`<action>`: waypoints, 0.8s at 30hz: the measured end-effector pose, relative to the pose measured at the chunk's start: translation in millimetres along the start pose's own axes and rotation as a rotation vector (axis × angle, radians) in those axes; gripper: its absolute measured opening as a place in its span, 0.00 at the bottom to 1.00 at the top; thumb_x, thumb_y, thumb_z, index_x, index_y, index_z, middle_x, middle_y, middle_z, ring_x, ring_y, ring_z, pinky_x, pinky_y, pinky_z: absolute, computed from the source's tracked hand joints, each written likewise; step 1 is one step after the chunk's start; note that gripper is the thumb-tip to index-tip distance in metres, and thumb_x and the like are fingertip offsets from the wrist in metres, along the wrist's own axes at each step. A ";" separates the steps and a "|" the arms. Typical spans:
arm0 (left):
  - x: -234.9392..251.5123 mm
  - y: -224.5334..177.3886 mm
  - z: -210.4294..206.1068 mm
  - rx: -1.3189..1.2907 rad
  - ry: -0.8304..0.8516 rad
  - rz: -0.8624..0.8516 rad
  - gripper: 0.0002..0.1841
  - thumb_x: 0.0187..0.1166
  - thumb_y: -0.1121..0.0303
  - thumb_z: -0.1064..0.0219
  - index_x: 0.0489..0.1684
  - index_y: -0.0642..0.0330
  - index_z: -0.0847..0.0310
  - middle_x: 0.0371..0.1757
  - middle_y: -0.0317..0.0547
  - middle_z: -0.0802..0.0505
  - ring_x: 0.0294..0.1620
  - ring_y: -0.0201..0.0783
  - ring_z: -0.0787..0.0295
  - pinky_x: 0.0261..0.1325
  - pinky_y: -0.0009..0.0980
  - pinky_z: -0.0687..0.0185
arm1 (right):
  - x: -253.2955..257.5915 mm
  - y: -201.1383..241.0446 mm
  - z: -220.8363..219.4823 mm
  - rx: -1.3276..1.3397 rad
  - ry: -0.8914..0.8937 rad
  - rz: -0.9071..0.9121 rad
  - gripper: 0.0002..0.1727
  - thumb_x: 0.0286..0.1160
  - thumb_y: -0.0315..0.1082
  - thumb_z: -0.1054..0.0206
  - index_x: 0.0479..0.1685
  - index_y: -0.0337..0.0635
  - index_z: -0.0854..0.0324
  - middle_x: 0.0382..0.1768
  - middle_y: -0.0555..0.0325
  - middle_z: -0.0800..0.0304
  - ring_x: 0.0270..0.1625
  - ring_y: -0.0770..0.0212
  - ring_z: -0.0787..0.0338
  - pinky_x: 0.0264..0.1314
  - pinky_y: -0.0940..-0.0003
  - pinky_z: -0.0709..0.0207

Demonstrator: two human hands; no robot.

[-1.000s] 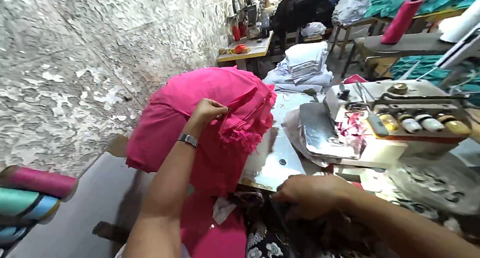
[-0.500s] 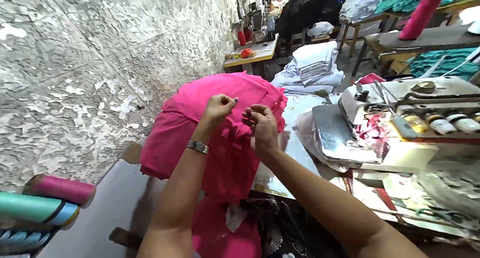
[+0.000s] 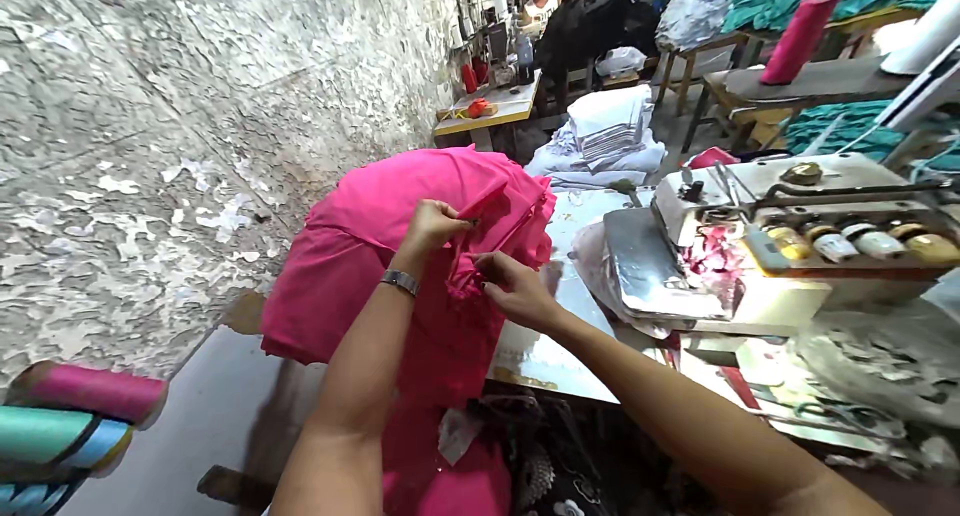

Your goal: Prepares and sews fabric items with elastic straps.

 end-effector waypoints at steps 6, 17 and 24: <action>0.1 -3.5 19.9 -0.410 -0.131 0.018 0.18 0.81 0.59 0.28 0.21 0.56 0.27 0.17 0.31 0.22 0.17 0.24 0.28 0.26 0.24 0.27 | 22.7 15.3 21.5 0.235 -0.272 -0.082 0.10 0.82 0.22 0.43 0.52 0.28 0.18 0.46 0.46 0.10 0.46 0.61 0.11 0.55 0.61 0.18; 4.2 -74.3 56.8 -0.446 -0.247 -0.273 0.13 0.89 0.69 0.41 0.30 0.63 0.20 0.23 0.33 0.14 0.23 0.25 0.15 0.35 0.27 0.13 | -11.0 56.9 -88.8 0.697 0.221 -0.162 0.12 0.86 0.24 0.45 0.58 0.26 0.22 0.44 0.55 0.13 0.44 0.75 0.14 0.53 0.76 0.19; 19.8 -120.9 -68.5 -0.132 0.048 -0.499 0.19 0.86 0.62 0.36 0.27 0.68 0.14 0.23 0.38 0.15 0.25 0.26 0.25 0.38 0.32 0.26 | -104.0 1.7 39.2 0.703 -0.036 -0.159 0.15 0.83 0.24 0.43 0.65 0.32 0.29 0.49 0.61 0.10 0.51 0.72 0.09 0.59 0.69 0.13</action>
Point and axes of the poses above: each hand's wrist, its own x-axis towards the middle knuckle, its own z-axis out of the back of the hand, y = z × x, the point moved 6 cm from there along x, towards the middle knuckle
